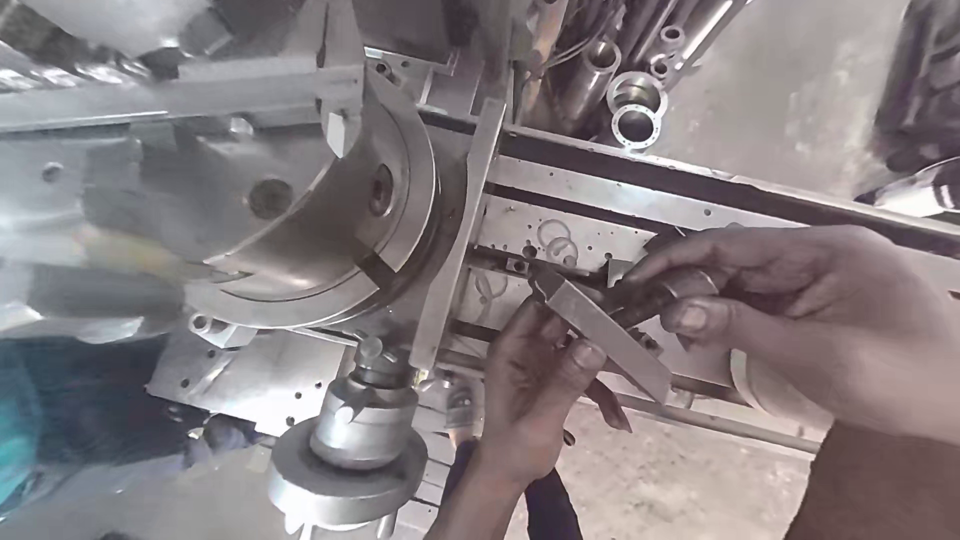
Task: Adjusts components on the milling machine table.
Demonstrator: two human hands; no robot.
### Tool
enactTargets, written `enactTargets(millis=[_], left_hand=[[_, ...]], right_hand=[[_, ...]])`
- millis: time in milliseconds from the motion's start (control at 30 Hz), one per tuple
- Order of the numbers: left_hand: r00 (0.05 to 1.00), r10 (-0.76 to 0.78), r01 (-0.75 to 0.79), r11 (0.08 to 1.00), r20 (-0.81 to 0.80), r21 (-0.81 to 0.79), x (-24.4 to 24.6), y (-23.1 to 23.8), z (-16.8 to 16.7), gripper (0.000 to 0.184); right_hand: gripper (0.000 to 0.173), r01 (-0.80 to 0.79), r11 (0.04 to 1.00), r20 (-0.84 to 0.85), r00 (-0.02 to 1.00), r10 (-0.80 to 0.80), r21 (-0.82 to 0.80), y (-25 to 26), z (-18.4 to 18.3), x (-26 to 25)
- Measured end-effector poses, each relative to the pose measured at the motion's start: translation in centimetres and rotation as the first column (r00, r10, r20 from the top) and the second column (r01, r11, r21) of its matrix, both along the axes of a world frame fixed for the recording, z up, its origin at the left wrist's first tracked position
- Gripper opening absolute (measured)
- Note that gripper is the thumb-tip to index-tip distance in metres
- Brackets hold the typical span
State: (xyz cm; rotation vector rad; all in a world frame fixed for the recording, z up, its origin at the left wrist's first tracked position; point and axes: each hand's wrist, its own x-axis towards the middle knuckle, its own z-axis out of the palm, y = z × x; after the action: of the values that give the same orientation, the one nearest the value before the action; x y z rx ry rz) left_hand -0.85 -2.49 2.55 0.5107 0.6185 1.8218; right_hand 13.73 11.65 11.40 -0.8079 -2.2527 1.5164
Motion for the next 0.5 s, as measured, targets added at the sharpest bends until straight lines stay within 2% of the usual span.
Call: enactTargets(millis=[67, 200, 300, 400, 433, 500], left_hand=[[1.000, -0.027, 0.027, 1.000, -0.006, 0.014, 0.1, 0.1, 0.0, 0.030], [1.000, -0.020, 0.020, 1.000, 0.005, 0.018, 0.1, -0.4, 0.0, 0.032], [0.980, 0.114, -0.147, 0.966, -0.161, -0.212, 0.7, -0.5, 1.5, 0.027], [0.942, 0.123, -0.246, 0.886, -0.312, -0.394, 0.7, 0.1, 2.2, 0.029], [0.947, 0.118, -0.238, 0.883, -0.298, -0.405, 0.6, 0.1, 1.9, 0.028], [0.979, 0.111, -0.171, 0.902, -0.169, -0.397, 0.6, -0.1, 1.3, 0.025]], right_hand=[[0.024, -0.005, 1.000, -0.021, 1.000, 0.005, 0.006, 0.5, -0.1, 0.9], [0.028, 0.111, 0.994, -0.041, 0.993, -0.110, 0.021, 2.4, -1.2, 3.3], [0.030, 0.125, 0.991, -0.033, 0.992, -0.123, 0.049, 2.1, -0.8, 3.2], [0.033, 0.042, 0.989, 0.006, 0.999, -0.043, 0.142, 0.3, 0.5, 1.8], [0.033, 0.024, 0.981, 0.014, 1.000, -0.027, 0.192, -0.3, 0.7, 1.2], [0.030, -0.007, 0.942, 0.063, 0.998, -0.016, 0.336, -1.3, 1.0, 0.1]])
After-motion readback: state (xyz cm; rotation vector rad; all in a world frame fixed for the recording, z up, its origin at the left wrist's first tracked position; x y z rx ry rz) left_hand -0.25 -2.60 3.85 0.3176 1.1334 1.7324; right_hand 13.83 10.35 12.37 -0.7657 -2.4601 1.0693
